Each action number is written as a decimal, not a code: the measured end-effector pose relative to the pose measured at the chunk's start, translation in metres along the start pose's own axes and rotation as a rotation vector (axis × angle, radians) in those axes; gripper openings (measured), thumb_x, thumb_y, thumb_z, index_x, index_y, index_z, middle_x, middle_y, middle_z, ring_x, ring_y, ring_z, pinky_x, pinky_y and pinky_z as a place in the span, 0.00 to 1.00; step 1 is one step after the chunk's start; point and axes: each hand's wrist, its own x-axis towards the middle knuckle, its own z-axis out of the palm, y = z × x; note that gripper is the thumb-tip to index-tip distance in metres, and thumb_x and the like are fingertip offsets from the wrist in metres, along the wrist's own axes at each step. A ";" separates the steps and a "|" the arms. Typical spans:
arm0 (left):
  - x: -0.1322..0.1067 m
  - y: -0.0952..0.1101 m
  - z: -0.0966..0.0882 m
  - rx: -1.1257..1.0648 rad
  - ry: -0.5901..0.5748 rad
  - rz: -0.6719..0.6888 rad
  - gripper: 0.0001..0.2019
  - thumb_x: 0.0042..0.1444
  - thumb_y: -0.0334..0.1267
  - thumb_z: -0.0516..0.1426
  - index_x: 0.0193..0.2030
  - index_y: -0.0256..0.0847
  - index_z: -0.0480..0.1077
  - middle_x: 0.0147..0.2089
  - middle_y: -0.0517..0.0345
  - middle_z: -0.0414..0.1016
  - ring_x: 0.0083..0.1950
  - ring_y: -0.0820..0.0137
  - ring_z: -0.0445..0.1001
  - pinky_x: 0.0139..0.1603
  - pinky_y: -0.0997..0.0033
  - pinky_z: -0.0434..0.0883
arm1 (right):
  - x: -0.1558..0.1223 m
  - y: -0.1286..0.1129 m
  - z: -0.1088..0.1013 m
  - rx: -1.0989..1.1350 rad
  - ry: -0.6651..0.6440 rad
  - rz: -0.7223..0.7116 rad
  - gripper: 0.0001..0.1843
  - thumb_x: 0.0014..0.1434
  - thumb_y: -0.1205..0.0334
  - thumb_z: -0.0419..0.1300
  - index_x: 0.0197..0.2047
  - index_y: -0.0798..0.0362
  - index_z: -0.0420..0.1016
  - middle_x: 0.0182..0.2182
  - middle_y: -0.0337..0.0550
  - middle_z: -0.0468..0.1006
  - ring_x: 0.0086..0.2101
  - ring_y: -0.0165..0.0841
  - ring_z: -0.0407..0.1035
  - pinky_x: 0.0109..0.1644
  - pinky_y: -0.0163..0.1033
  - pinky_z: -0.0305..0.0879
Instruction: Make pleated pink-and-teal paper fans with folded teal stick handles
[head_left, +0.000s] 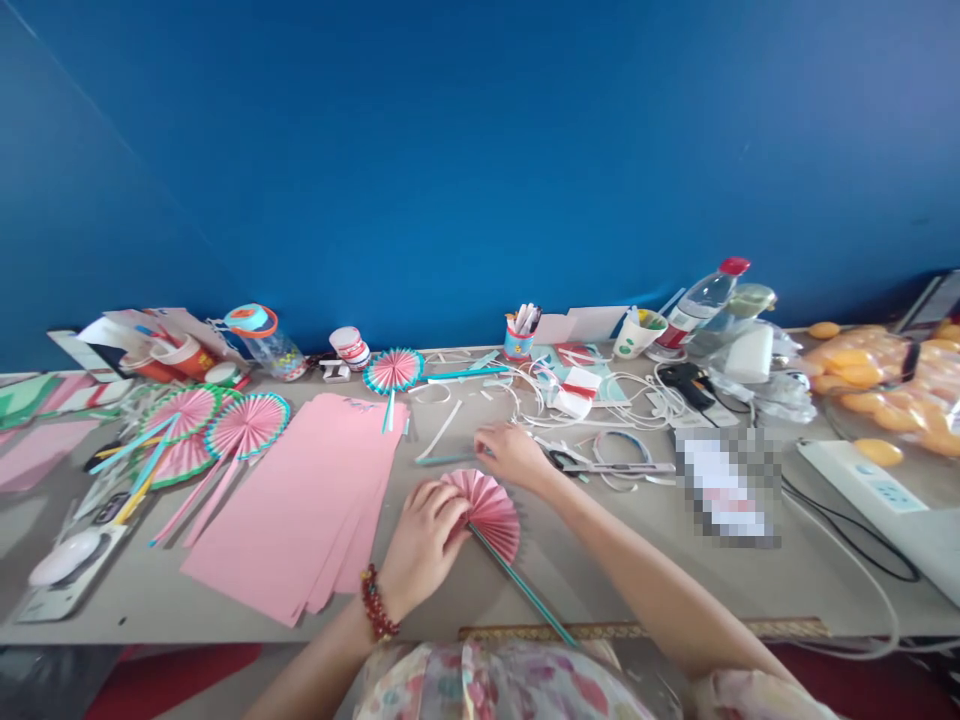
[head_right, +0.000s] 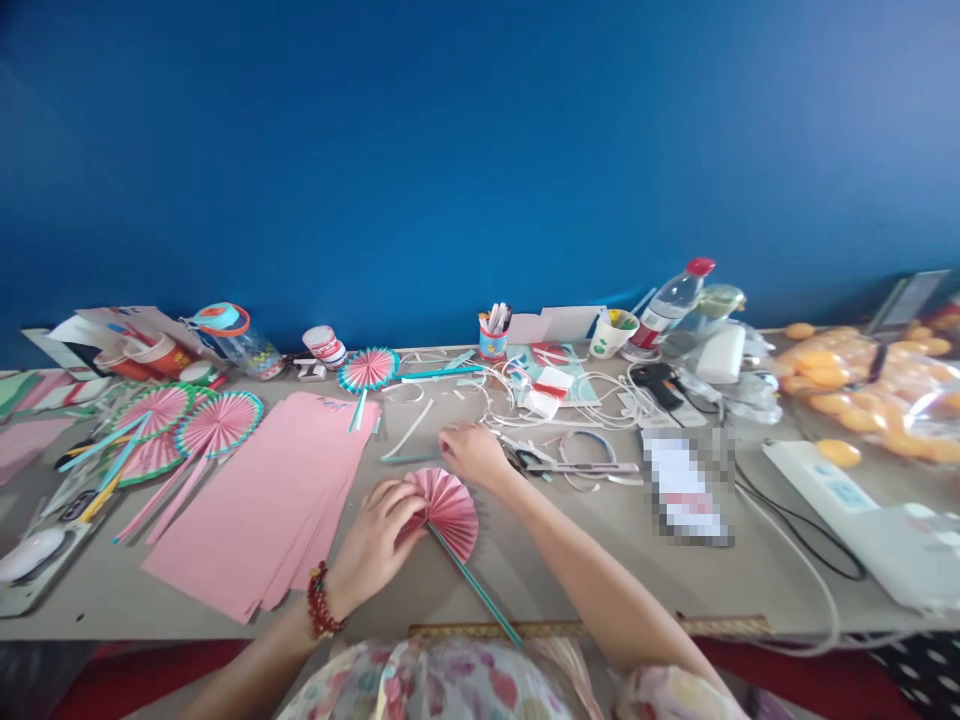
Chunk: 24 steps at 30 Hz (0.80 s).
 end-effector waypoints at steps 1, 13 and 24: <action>-0.003 -0.005 -0.002 -0.023 0.025 -0.017 0.13 0.61 0.29 0.57 0.51 0.44 0.68 0.53 0.51 0.72 0.57 0.58 0.69 0.58 0.50 0.69 | -0.002 0.001 -0.003 0.022 0.018 0.031 0.04 0.58 0.69 0.60 0.35 0.52 0.75 0.33 0.43 0.78 0.38 0.36 0.72 0.46 0.39 0.63; -0.026 -0.021 -0.006 -0.055 0.001 -0.196 0.15 0.65 0.43 0.55 0.57 0.43 0.65 0.49 0.50 0.74 0.48 0.60 0.76 0.46 0.58 0.74 | -0.076 -0.001 -0.010 0.446 0.161 0.158 0.32 0.58 0.69 0.53 0.66 0.50 0.61 0.42 0.43 0.75 0.29 0.28 0.72 0.36 0.35 0.70; 0.016 0.011 -0.015 0.036 -0.060 0.023 0.16 0.62 0.40 0.58 0.55 0.42 0.67 0.57 0.47 0.71 0.59 0.58 0.70 0.59 0.55 0.68 | -0.112 0.006 -0.022 -0.084 0.388 0.226 0.18 0.65 0.65 0.53 0.57 0.54 0.70 0.47 0.53 0.79 0.47 0.45 0.72 0.54 0.53 0.67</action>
